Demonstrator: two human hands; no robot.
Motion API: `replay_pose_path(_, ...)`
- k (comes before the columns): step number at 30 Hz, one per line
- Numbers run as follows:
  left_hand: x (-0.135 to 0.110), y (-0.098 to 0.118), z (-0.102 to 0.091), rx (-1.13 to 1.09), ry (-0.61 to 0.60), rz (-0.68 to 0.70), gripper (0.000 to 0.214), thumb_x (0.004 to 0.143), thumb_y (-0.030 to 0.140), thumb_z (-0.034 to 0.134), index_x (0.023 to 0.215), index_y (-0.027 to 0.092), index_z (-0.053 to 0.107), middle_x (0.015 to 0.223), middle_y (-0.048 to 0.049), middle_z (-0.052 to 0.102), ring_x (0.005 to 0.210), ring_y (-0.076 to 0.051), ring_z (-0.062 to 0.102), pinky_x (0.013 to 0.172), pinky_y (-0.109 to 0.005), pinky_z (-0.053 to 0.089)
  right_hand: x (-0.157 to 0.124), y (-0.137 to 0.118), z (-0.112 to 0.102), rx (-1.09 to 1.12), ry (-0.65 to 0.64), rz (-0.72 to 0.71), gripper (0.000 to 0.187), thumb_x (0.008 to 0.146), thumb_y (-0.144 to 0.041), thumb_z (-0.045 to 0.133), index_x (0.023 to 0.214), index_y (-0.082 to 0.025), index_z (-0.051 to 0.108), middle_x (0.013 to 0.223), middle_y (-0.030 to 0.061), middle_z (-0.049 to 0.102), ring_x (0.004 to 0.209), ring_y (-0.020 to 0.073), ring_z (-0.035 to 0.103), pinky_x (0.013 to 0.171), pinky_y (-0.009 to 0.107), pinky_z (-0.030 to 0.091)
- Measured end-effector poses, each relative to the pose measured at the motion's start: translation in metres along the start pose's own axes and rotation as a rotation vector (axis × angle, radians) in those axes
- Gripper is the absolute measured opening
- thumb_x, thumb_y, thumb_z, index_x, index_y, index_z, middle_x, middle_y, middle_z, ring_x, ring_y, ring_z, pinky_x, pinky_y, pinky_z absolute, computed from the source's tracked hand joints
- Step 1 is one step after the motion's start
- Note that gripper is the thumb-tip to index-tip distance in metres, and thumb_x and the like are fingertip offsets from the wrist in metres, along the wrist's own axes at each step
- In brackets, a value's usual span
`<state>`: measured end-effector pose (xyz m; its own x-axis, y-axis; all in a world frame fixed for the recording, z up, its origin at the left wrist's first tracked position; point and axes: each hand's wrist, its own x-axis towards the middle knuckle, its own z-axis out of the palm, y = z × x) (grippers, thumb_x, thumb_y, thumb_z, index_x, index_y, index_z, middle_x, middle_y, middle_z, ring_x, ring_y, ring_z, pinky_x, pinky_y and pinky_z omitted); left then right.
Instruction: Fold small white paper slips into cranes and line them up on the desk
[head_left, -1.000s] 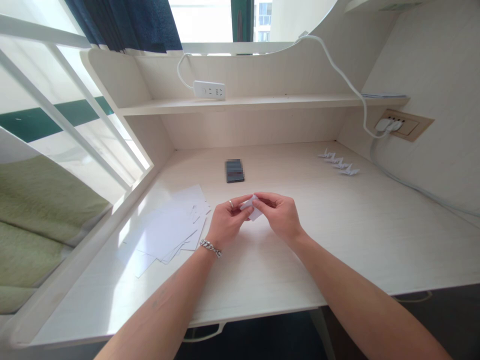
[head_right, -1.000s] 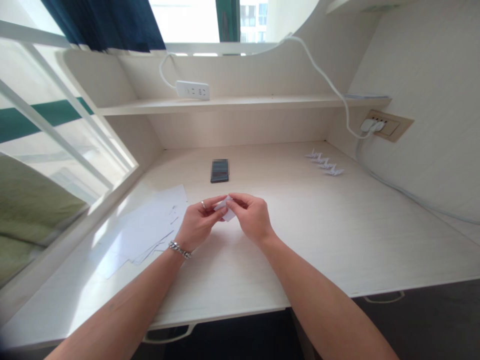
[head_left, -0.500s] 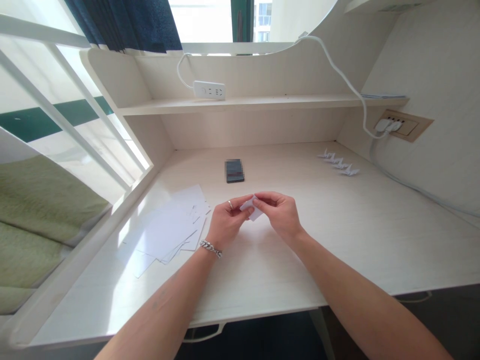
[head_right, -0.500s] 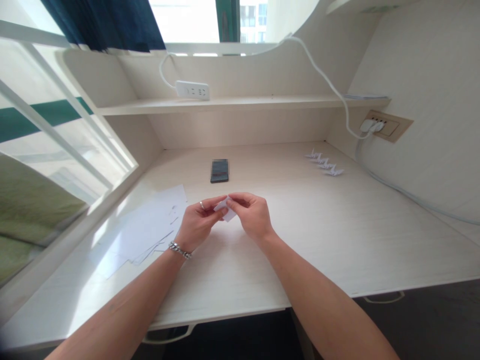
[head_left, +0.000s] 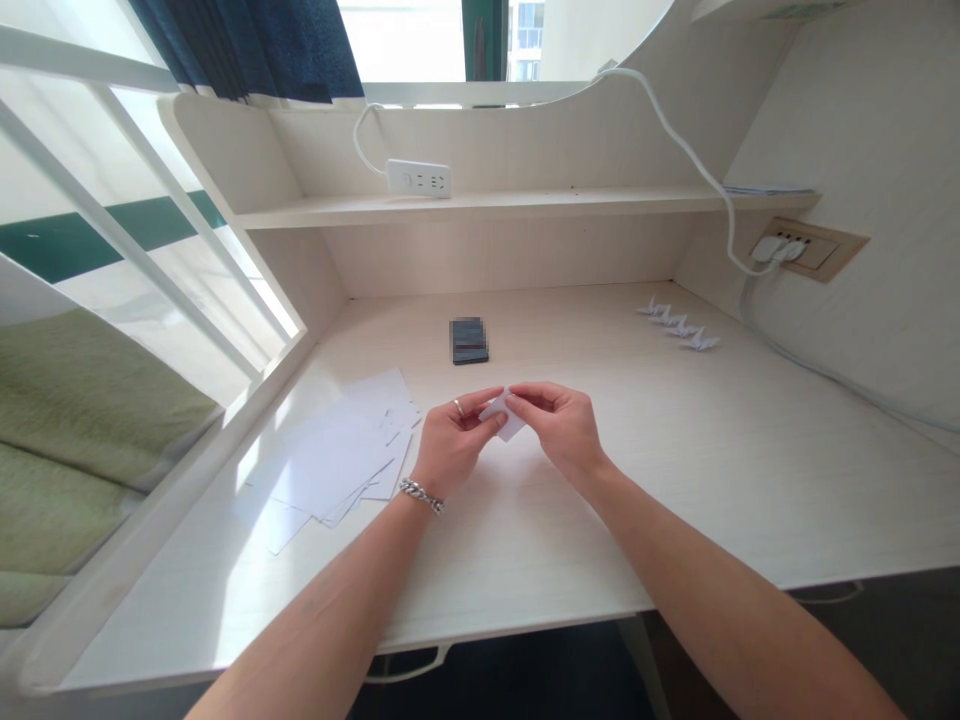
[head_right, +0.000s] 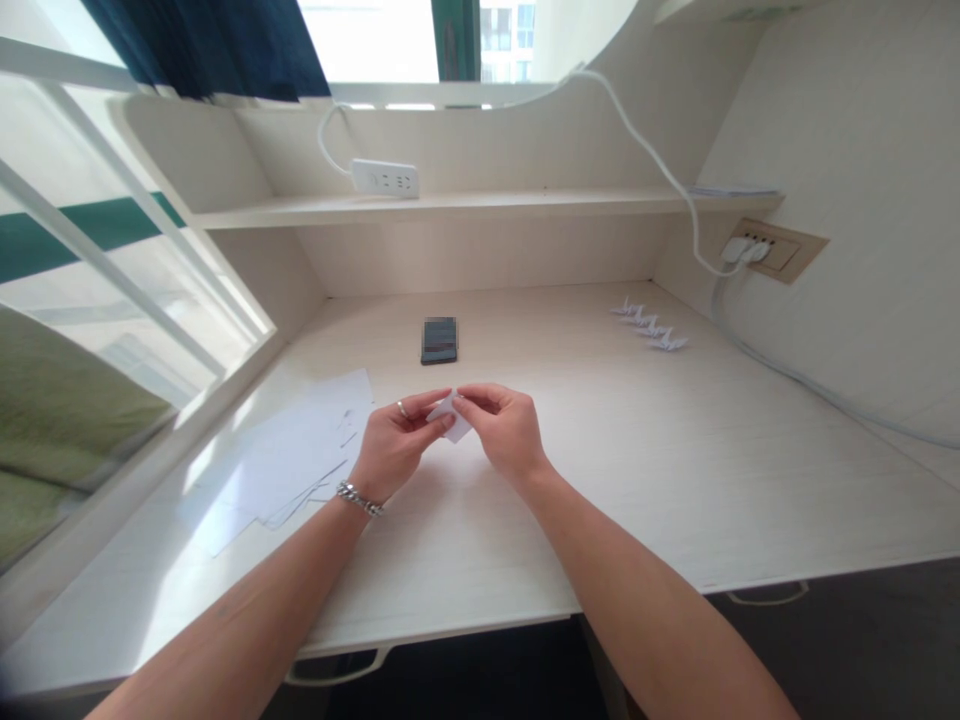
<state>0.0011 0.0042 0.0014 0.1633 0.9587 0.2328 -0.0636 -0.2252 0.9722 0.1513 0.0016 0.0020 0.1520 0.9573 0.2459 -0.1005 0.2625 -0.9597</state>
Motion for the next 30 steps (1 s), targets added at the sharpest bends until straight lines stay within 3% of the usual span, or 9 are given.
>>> replay_pose_path(7, -0.001, 0.0027, 0.0011, 0.043, -0.019, 0.01, 0.035, 0.072, 0.026, 0.077, 0.106, 0.018, 0.074, 0.101, -0.0076, 0.075, 0.091, -0.021, 0.069, 0.08, -0.031, 0.055, 0.0005, 0.0017, -0.0001, -0.012, -0.004, -0.021, 0.018, 0.069, -0.032, 0.077, 0.083, -0.02, 0.077, 0.083, 0.0058, 0.076, 0.078, 0.0227, 0.07, 0.072, 0.035, 0.055)
replay_pose_path(16, 0.0003, 0.0006, 0.0004, 0.008, 0.021, 0.007, 0.028, 0.075, 0.032, 0.074, 0.098, 0.016, 0.075, 0.094, -0.0088, 0.076, 0.085, -0.021, 0.07, 0.074, -0.03, 0.055, 0.0012, 0.0052, -0.0007, 0.038, -0.016, 0.03, 0.028, 0.063, -0.034, 0.082, 0.085, -0.019, 0.074, 0.079, 0.0054, 0.075, 0.076, 0.0217, 0.07, 0.069, 0.034, 0.055)
replay_pose_path(20, 0.0001, -0.0014, -0.001, 0.07, 0.021, 0.029, 0.032, 0.076, 0.032, 0.073, 0.104, 0.017, 0.074, 0.094, -0.0081, 0.076, 0.085, -0.021, 0.07, 0.074, -0.03, 0.056, 0.0007, 0.0045, -0.0014, 0.038, -0.021, 0.038, 0.026, 0.064, -0.033, 0.082, 0.083, -0.019, 0.073, 0.078, 0.0052, 0.075, 0.075, 0.0213, 0.07, 0.069, 0.034, 0.055)
replay_pose_path(30, -0.0006, 0.0036, -0.0001, 0.176, 0.031, 0.058, 0.025, 0.077, 0.034, 0.071, 0.097, 0.018, 0.076, 0.098, -0.0071, 0.076, 0.092, -0.024, 0.07, 0.081, -0.033, 0.056, 0.0009, 0.0023, -0.002, 0.039, -0.036, 0.052, 0.024, 0.064, -0.033, 0.081, 0.081, -0.018, 0.073, 0.077, 0.0051, 0.076, 0.074, 0.021, 0.071, 0.069, 0.033, 0.055)
